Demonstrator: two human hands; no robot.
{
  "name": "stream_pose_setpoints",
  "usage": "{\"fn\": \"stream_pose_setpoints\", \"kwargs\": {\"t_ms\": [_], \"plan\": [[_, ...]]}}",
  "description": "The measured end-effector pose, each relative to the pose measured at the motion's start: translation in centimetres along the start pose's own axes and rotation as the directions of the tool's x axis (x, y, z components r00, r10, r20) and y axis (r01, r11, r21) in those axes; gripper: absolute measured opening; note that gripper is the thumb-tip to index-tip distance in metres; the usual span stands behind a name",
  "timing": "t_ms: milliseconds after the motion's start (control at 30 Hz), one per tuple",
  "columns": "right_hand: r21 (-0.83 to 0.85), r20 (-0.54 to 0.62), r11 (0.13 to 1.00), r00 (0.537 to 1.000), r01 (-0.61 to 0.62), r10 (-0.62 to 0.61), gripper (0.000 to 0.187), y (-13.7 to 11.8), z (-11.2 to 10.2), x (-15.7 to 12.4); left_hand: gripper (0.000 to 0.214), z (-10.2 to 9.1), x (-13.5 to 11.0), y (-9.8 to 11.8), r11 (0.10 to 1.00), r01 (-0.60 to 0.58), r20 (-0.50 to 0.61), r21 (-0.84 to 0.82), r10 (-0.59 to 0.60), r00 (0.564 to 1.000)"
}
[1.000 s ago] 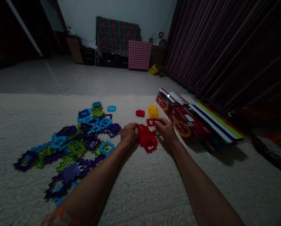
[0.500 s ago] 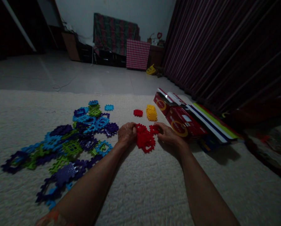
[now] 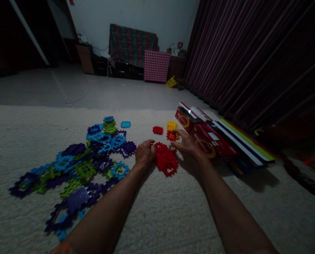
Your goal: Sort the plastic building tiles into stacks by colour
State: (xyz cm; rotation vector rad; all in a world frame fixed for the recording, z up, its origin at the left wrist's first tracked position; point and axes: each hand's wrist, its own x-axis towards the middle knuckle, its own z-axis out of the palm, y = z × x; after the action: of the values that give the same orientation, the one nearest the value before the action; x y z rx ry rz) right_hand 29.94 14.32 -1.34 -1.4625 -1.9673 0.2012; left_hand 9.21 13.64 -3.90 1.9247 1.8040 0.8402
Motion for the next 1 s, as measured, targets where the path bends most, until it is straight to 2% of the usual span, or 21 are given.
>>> {"fn": "stream_pose_setpoints", "kwargs": {"t_ms": [67, 167, 300, 667, 767, 900, 1000], "plan": [[-0.083, 0.049, 0.996, 0.998, 0.033, -0.029, 0.05, -0.6, 1.0, 2.7, 0.037, 0.1, 0.1, -0.1, 1.0, 0.005, -0.016, -0.022, -0.006, 1.0], [-0.243, 0.07, 0.969, 0.997, 0.051, -0.035, 0.045, -1.5, 2.6, 5.9, 0.037, 0.1, 0.1, -0.2, 1.0, 0.004, -0.011, -0.029, -0.004, 1.0], [-0.349, 0.145, 0.935, 0.989, 0.057, -0.006, 0.033, -1.7, 4.1, 7.7, 0.036, 0.0, 0.1, -0.1, 0.999, 0.013, -0.002, -0.031, -0.013, 1.0], [-0.36, 0.154, 0.931, 0.988, 0.065, -0.01, 0.022, -0.9, 5.0, 8.6, 0.035, 0.3, 0.2, -0.3, 0.999, 0.003, -0.016, -0.053, -0.004, 1.0], [-0.334, 0.15, 0.94, 0.988, 0.072, -0.022, 0.026, -0.8, 5.1, 8.6, 0.035, 0.2, 0.2, -0.2, 0.998, 0.014, -0.011, -0.057, -0.015, 1.0], [-0.294, 0.101, 0.951, 0.993, 0.095, -0.067, 0.041, -1.0, 4.2, 7.9, 0.035, 0.3, 0.1, -0.3, 0.998, 0.015, -0.01, -0.068, -0.016, 1.0], [-0.195, 0.114, 0.973, 0.988, 0.123, -0.102, 0.032, -1.6, 2.6, 6.4, 0.036, 0.4, 0.2, -0.3, 0.997, 0.025, -0.023, -0.078, -0.027, 0.999]]}}
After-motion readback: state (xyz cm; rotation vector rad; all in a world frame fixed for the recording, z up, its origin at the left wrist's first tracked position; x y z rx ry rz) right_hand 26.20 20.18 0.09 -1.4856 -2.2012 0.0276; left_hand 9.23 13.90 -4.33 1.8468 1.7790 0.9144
